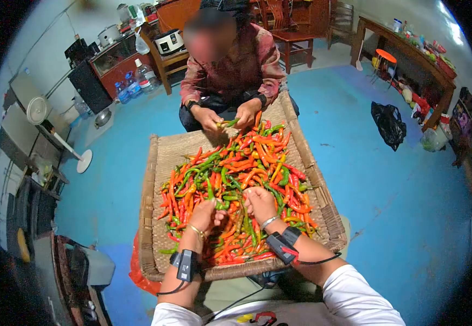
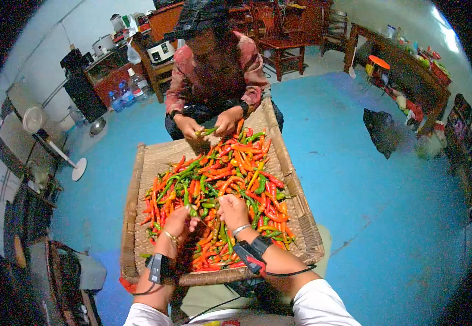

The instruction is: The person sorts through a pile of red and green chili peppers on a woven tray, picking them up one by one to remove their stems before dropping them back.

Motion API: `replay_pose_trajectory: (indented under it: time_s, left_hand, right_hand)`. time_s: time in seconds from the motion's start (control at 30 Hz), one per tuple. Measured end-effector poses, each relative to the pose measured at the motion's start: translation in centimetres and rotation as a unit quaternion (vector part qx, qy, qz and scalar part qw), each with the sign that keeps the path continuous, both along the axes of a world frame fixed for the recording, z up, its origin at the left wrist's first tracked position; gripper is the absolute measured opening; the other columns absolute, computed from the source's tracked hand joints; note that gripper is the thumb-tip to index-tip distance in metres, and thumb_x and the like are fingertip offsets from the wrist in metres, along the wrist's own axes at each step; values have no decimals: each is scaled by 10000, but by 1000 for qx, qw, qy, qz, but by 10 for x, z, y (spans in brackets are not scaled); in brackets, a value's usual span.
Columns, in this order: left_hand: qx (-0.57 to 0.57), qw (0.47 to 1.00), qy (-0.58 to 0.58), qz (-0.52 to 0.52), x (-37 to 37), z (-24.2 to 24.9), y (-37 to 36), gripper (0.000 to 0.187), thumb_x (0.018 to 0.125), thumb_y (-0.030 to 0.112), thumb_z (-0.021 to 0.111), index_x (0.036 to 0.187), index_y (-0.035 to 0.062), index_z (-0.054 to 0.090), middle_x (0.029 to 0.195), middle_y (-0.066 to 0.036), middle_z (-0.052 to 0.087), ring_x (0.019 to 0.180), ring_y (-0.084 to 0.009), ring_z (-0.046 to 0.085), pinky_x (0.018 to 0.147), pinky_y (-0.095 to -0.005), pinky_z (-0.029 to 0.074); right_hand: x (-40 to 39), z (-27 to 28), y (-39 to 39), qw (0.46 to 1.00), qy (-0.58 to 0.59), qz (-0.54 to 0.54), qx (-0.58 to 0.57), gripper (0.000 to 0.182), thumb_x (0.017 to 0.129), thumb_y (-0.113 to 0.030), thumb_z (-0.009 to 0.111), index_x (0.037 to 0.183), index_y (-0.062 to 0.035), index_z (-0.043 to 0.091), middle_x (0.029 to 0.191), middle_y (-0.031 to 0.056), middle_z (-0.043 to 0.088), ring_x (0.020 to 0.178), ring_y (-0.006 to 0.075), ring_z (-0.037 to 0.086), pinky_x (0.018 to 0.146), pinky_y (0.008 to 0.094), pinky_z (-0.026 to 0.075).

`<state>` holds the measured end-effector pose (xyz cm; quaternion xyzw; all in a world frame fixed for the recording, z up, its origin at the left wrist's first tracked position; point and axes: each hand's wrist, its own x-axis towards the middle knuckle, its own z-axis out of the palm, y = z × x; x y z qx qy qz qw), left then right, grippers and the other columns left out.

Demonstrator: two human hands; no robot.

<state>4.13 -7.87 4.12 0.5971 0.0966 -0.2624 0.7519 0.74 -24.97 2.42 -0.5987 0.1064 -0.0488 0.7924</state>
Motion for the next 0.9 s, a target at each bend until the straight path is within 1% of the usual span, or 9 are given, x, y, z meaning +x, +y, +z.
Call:
replay_pose_trajectory:
  time_s: [0.13, 0.17, 0.23, 0.4, 0.43, 0.57, 0.7, 0.77, 0.9]
  left_hand:
    - [113, 970, -205, -63, 47, 30, 13, 310, 865, 288, 338, 893, 17, 484, 634, -63, 537, 474, -111, 486, 420, -209, 407]
    - [6, 981, -164, 103, 56, 34, 6, 265, 858, 257, 350, 859, 22, 473, 652, -61, 530, 485, -108, 484, 421, -209, 409]
    - [-65, 960, -163, 220, 62, 49, -3, 209, 839, 225, 377, 830, 32, 459, 655, -52, 513, 500, -106, 487, 422, -206, 412]
    - [176, 944, -273, -57, 25, -10, -24, 214, 787, 245, 491, 768, 39, 546, 633, -50, 562, 539, -140, 534, 502, -247, 421]
    - [332, 851, -398, -78, 14, -28, -30, 252, 757, 276, 528, 772, 29, 573, 716, -90, 596, 635, -206, 572, 594, -297, 436]
    - [507, 782, -316, -176, -21, -43, -55, 377, 693, 340, 589, 918, 47, 514, 765, -137, 583, 716, -294, 560, 630, -360, 434]
    - [539, 755, -320, -192, -28, -29, -57, 425, 677, 351, 607, 946, 51, 471, 758, -153, 576, 718, -291, 563, 618, -366, 432]
    - [482, 794, -343, -139, -24, -42, -51, 404, 666, 344, 621, 902, 46, 483, 741, -156, 571, 697, -293, 560, 610, -360, 432]
    - [416, 820, -306, -247, -17, -42, -38, 294, 661, 282, 646, 747, 39, 506, 627, -92, 538, 564, -214, 515, 546, -310, 411]
  right_hand:
    - [1, 1, -1, 1000, 11, -19, 3, 205, 830, -205, 445, 810, -17, 524, 554, 12, 495, 419, 60, 432, 379, 186, 354]
    - [1, -1, -2, 1000, 13, -19, 4, 205, 830, -205, 445, 810, -17, 524, 554, 12, 495, 419, 60, 432, 379, 186, 354]
    - [4, -1, -5, 998, -4, -51, 25, 214, 832, -212, 441, 806, -15, 522, 553, 14, 497, 414, 59, 430, 375, 181, 352]
    - [8, 3, -15, 992, 6, -104, 64, 211, 826, -199, 448, 788, -2, 515, 538, 10, 481, 409, 68, 427, 392, 193, 352]
    - [9, 1, -16, 992, 10, -104, 65, 211, 826, -199, 448, 788, -2, 515, 538, 10, 481, 409, 68, 427, 392, 193, 352]
    - [10, -3, -16, 993, 51, -97, 36, 200, 825, -208, 446, 817, -21, 517, 551, 13, 496, 400, 69, 430, 360, 194, 342]
    - [10, -6, -14, 996, 56, -73, 9, 190, 816, -207, 463, 800, -27, 523, 542, 8, 493, 402, 68, 432, 363, 195, 349]
    - [10, -7, -15, 996, 66, -61, 1, 190, 811, -211, 472, 786, -31, 526, 537, 8, 495, 401, 67, 431, 362, 194, 348]
    - [8, -6, -13, 997, 73, -38, -1, 189, 809, -212, 477, 775, -34, 528, 538, 7, 499, 405, 66, 435, 363, 192, 346]
